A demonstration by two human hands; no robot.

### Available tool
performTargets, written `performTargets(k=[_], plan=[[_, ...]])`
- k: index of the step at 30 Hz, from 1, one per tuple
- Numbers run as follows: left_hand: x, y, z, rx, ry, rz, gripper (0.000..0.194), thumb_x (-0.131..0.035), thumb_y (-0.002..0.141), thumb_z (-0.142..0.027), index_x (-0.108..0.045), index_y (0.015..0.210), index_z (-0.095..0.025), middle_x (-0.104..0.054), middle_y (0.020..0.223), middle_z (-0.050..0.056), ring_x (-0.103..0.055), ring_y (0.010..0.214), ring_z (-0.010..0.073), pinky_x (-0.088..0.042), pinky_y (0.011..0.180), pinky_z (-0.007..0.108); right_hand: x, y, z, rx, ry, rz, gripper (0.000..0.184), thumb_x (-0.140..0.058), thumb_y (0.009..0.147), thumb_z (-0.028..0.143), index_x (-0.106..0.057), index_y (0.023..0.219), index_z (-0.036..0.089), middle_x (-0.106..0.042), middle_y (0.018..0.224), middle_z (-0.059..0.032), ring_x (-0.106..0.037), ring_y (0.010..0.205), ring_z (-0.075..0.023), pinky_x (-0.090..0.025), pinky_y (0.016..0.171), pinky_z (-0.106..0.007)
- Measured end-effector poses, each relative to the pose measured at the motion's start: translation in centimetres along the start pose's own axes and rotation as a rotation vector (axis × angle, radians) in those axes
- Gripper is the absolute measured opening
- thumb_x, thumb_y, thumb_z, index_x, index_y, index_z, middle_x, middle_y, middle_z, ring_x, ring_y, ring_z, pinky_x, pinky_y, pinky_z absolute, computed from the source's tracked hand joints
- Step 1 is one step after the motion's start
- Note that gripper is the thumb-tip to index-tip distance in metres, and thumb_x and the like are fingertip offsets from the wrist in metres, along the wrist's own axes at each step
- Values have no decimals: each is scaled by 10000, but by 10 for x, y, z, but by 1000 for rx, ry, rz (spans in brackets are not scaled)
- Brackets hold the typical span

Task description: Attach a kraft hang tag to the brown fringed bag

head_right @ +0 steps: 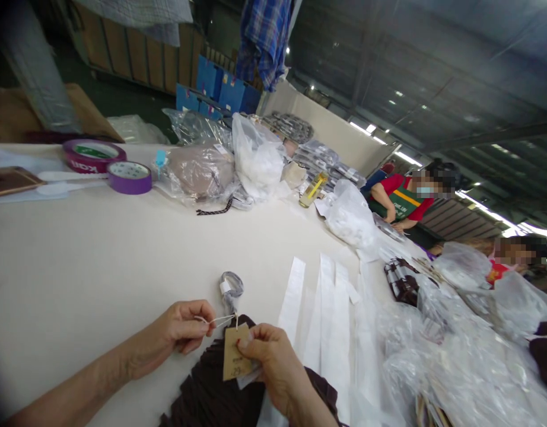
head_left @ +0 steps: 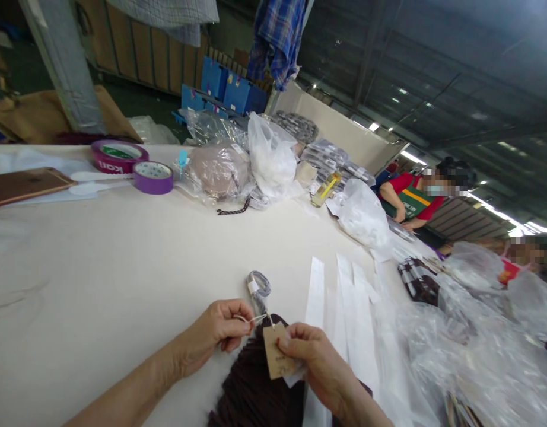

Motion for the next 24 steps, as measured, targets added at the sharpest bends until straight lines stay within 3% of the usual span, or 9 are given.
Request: performTargets(k=[4, 9, 11, 13, 15, 17, 21, 24], plan=[[-2, -27, 9, 39, 142, 46, 317, -645, 631, -405, -572, 776, -132, -472, 494, -42, -352, 393, 50, -207, 417, 176, -23, 3, -25, -43, 82, 34, 401, -744, 488, 370, -532, 731, 132, -597, 589, -23, -507, 446, -92, -327, 383, -177], [-14, -50, 34, 64, 233, 135, 450, -625, 644, -501, -599, 913, -141, -455, 435, -49, -381, 360, 63, -228, 393, 163, -40, 3, -23, -5, 174, 62, 301, -677, 541, 326, -538, 726, 134, -577, 597, -10, -514, 475, -81, -334, 402, -157], [-23, -53, 45, 40, 243, 177, 515, -632, 624, -495, -606, 1007, -151, -583, 635, 11, -426, 374, 62, -263, 385, 169, -48, 0, -18, 27, 165, 91, 226, -627, 547, 281, -555, 702, 133, -574, 598, -9, -478, 457, -67, -317, 399, -159], [-28, -53, 50, -19, 260, 173, 522, -640, 616, -461, -614, 1053, -178, -593, 971, 76, -457, 414, 49, -297, 391, 182, -55, -2, -16, 51, 152, 98, 156, -585, 546, 242, -559, 654, 132, -578, 599, -17, -448, 439, -61, -273, 380, -162], [-26, -51, 46, -93, 288, 103, 490, -644, 622, -433, -630, 1049, -193, -528, 1115, 87, -466, 461, 44, -319, 416, 191, -59, -2, -16, 65, 153, 89, 104, -554, 554, 213, -554, 624, 137, -558, 563, -8, -423, 421, -61, -231, 366, -166], [-20, -48, 37, -117, 326, 15, 461, -646, 630, -438, -646, 1007, -173, -568, 980, 78, -472, 484, 62, -324, 433, 195, -60, -1, -17, 82, 162, 86, 71, -521, 548, 174, -539, 609, 145, -509, 504, 18, -395, 397, -60, -206, 359, -170], [-5, -40, 23, 13, 205, -172, 438, -610, 636, -532, -606, 825, -138, -559, 621, 21, -481, 468, 97, -287, 418, 183, -61, 3, -19, 89, 160, 109, 125, -496, 522, 163, -529, 640, 143, -515, 506, 22, -410, 369, -62, -200, 346, -174], [0, -34, 18, 67, 61, -288, 476, -580, 642, -565, -541, 889, -160, -548, 559, -12, -445, 411, 86, -230, 400, 182, -59, 2, -21, 68, 160, 106, 200, -513, 525, 197, -545, 711, 132, -577, 566, -7, -460, 383, -71, -226, 342, -168]])
Point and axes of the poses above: each hand's wrist, its own y-axis towards the middle knuckle, its own x-axis out of the back of the hand, z = x × y, the point moved 9 cm from there along y, towards the middle knuckle
